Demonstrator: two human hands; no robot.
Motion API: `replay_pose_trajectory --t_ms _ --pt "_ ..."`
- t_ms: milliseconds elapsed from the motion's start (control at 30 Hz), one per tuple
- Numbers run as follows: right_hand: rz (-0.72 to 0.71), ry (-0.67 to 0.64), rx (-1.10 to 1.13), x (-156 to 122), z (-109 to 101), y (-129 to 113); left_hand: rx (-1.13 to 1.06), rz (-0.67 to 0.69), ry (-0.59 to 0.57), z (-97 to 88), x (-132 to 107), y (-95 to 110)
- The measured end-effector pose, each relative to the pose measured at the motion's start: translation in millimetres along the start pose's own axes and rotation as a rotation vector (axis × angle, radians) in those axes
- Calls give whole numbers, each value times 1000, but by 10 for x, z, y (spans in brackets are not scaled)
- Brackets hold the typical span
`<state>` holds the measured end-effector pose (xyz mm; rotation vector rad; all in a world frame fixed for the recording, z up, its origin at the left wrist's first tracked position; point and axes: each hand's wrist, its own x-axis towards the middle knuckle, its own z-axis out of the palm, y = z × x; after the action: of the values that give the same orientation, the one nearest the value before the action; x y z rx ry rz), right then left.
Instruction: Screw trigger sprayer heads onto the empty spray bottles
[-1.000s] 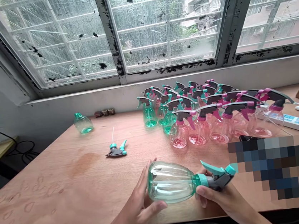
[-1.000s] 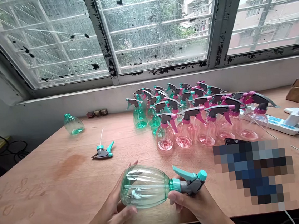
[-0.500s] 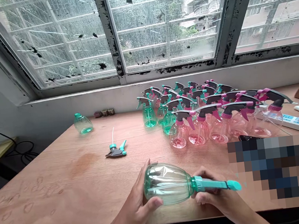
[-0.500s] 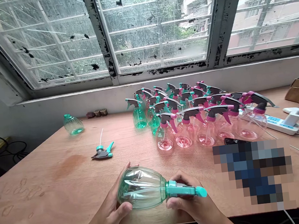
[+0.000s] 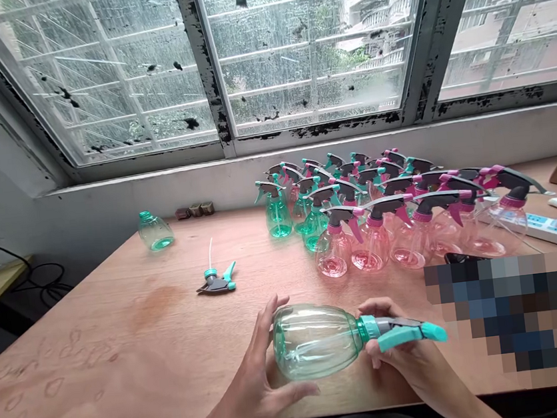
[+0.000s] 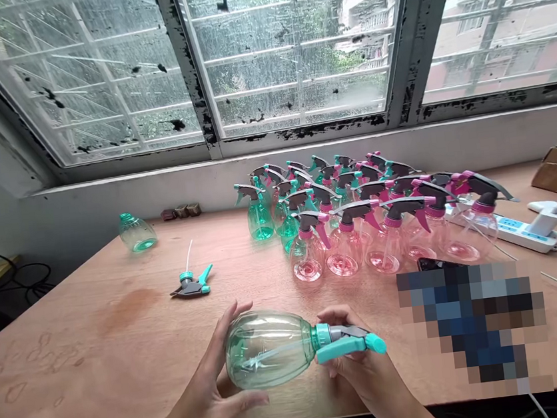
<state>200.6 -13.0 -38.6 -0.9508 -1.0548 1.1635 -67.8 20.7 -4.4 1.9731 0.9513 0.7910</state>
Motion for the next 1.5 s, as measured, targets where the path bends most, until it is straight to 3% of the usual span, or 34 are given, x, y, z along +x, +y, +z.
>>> replay_pose_trajectory --t_ms 133,267,500,667,800,867,967,1100,1267,1400,1500 --pt "4 -22 -51 12 -26 15 43 -2 -3 3 36 2" --pt "73 -58 -38 5 -6 -26 136 96 49 32 64 -24" --pt "123 48 -37 -98 56 -110 302 313 207 122 -60 5" --pt "95 42 -38 -73 63 -98 397 350 222 156 -70 29" --pt "7 88 -64 -76 -6 7 505 302 201 203 -41 76" --pt "-104 115 -138 -116 -46 39 564 276 175 222 -19 115" --pt "-299 52 -182 -178 -73 22 569 293 97 208 47 171" --pt "-402 -98 -163 -184 -40 -55 544 254 124 59 207 215" --pt "-233 -92 -180 -139 20 -63 565 46 169 -308 536 187" --pt "-143 -103 -191 -131 31 -35 588 -76 172 -539 906 -5" --pt "-127 -102 -236 -111 25 -44 630 -120 175 -606 1200 -218"
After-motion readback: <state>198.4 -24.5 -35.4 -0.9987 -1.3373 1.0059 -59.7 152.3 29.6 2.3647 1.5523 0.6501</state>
